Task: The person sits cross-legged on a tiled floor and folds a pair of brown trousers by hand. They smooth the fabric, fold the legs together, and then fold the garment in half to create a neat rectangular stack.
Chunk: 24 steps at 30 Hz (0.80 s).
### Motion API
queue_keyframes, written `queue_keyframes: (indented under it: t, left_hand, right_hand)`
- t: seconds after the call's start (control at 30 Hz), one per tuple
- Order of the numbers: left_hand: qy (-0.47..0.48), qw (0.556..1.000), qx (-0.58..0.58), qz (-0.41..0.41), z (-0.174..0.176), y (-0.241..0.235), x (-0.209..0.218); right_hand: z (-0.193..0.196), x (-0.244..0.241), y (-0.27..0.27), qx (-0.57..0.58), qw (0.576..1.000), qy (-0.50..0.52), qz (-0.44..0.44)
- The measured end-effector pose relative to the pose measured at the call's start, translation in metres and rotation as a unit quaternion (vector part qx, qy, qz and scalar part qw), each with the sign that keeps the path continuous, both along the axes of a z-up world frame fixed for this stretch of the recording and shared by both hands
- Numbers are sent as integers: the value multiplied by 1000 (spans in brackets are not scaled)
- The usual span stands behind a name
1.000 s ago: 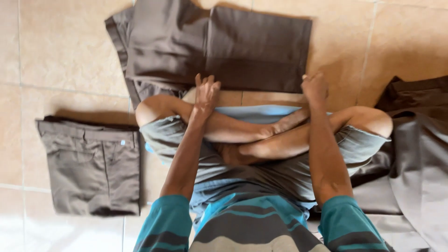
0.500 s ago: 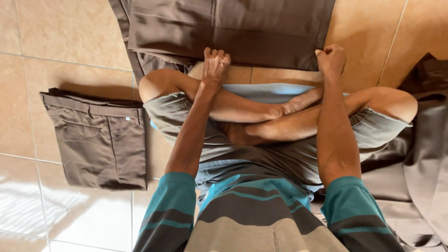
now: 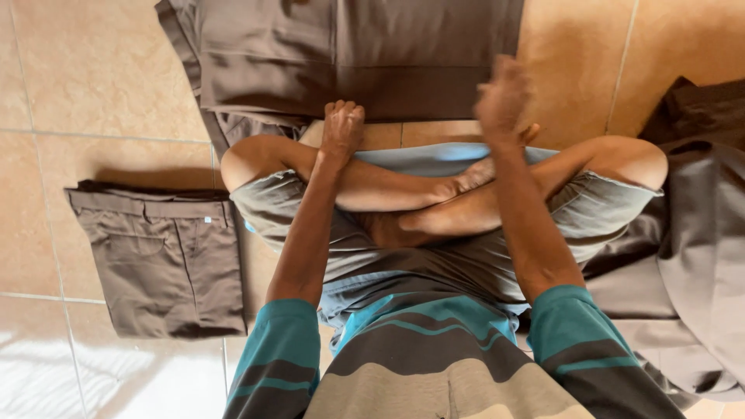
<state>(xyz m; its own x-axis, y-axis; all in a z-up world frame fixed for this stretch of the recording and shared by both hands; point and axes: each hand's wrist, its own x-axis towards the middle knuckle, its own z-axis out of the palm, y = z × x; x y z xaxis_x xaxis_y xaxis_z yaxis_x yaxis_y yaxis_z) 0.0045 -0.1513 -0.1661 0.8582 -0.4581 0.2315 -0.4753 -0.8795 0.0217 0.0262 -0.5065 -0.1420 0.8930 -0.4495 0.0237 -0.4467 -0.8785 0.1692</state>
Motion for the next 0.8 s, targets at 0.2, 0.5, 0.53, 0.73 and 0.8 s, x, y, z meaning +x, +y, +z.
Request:
queue_keyframes:
  t: [0.2, 0.5, 0.53, 0.73, 0.8]
  left_hand:
    - [-38, 999, -25, 1, -1, -1, -4]
    - [6, 997, 67, 38, 40, -12, -16]
    - [61, 997, 44, 33, 43, -13, -17]
    - [98, 995, 15, 28, 42, -23, -17]
    - [99, 994, 4, 40, 38, -23, -18]
  right_hand:
    - [9, -24, 60, 122, 907, -57, 400]
    - [-73, 21, -79, 322, 922, -209, 42]
    - [-90, 25, -85, 349, 924, -152, 16]
    - [-81, 33, -94, 469, 877, -89, -60]
    - [-62, 34, -80, 490, 866, -84, -62]
